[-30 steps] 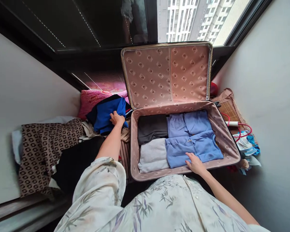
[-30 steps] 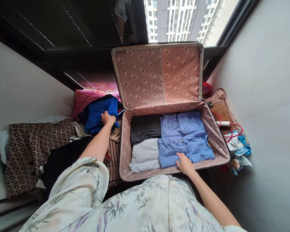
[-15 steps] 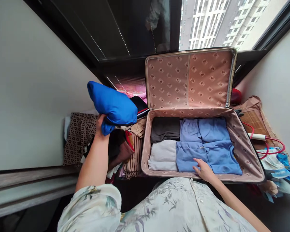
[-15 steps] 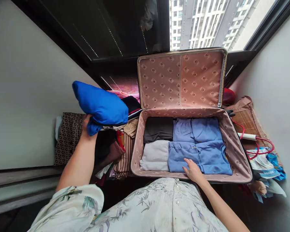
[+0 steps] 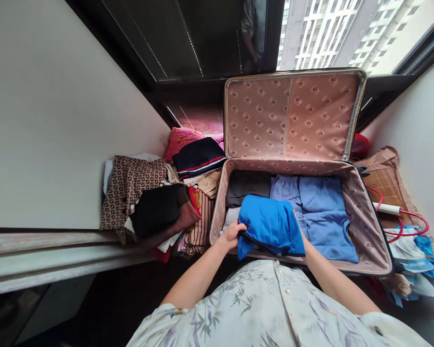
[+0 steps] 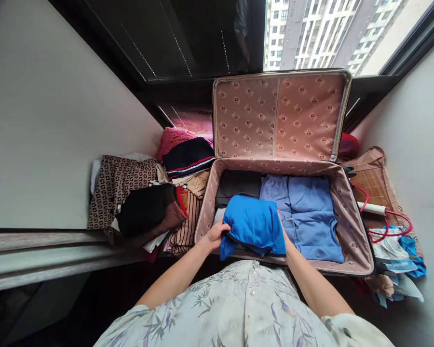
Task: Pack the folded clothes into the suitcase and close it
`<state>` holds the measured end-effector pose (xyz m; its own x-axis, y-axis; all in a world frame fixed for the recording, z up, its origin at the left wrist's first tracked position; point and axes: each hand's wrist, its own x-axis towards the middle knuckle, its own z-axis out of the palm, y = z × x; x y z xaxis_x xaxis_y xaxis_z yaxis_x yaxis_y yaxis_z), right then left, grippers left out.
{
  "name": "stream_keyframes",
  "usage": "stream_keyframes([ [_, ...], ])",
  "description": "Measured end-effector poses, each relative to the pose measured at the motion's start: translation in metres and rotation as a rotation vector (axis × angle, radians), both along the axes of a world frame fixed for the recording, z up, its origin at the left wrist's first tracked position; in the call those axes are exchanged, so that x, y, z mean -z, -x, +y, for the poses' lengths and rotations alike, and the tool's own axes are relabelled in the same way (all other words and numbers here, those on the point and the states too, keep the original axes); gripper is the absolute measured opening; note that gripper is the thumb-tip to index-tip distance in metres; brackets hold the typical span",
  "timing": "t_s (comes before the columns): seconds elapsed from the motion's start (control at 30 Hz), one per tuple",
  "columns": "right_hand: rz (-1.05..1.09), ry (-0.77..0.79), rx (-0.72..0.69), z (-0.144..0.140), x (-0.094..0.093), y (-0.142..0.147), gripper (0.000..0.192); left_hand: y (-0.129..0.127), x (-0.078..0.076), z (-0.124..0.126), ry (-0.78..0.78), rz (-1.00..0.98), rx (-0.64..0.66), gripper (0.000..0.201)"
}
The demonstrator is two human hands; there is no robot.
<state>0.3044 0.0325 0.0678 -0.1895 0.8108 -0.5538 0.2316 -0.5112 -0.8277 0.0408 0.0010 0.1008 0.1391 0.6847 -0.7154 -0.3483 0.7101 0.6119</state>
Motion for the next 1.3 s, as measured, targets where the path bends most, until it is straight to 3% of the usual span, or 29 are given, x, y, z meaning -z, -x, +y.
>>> stream_keyframes([
  [0.13,0.29,0.354,0.102,-0.028,0.007,-0.015,0.06,0.003,0.025,-0.023,0.107,-0.09,0.031,0.024],
  [0.2,0.342,0.399,0.12,-0.033,0.004,-0.015,0.057,0.005,0.031,-0.026,0.111,-0.081,0.018,0.027],
  [0.33,0.36,0.295,0.151,-0.018,-0.006,-0.002,0.07,0.006,0.035,-0.016,0.0,0.002,-0.045,0.036],
  [0.47,0.392,0.149,0.134,0.02,-0.012,0.019,0.075,0.024,0.028,0.021,-0.182,0.149,-0.062,0.053],
  [0.6,0.379,-0.031,0.084,0.069,-0.004,0.047,0.087,0.049,0.013,0.076,-0.27,0.583,-0.048,0.077],
  [0.67,0.168,-0.105,0.082,0.087,0.009,0.055,0.089,0.052,0.009,0.095,-0.272,0.915,0.018,0.085],
  [0.73,-0.131,-0.118,0.099,0.093,0.027,0.056,0.085,0.045,0.009,0.102,-0.332,1.213,0.173,0.087],
  [0.83,-0.373,-0.092,0.065,0.078,0.055,0.044,0.079,0.025,0.016,0.097,-0.486,1.466,0.472,0.086],
  [0.93,-0.415,-0.08,-0.02,0.046,0.072,0.026,0.08,0.006,0.028,0.099,-0.55,1.527,0.677,0.09],
  [1.13,-0.434,-0.052,-0.163,-0.009,0.067,-0.001,0.074,-0.013,0.057,0.157,-0.622,1.489,0.767,0.098],
  [1.23,-0.392,-0.027,-0.177,-0.024,0.059,-0.009,0.07,-0.011,0.073,0.191,-0.657,1.466,0.823,0.089],
  [1.3,-0.363,0.01,-0.173,-0.031,0.055,-0.013,0.068,-0.004,0.082,0.206,-0.58,1.434,0.803,0.078],
])
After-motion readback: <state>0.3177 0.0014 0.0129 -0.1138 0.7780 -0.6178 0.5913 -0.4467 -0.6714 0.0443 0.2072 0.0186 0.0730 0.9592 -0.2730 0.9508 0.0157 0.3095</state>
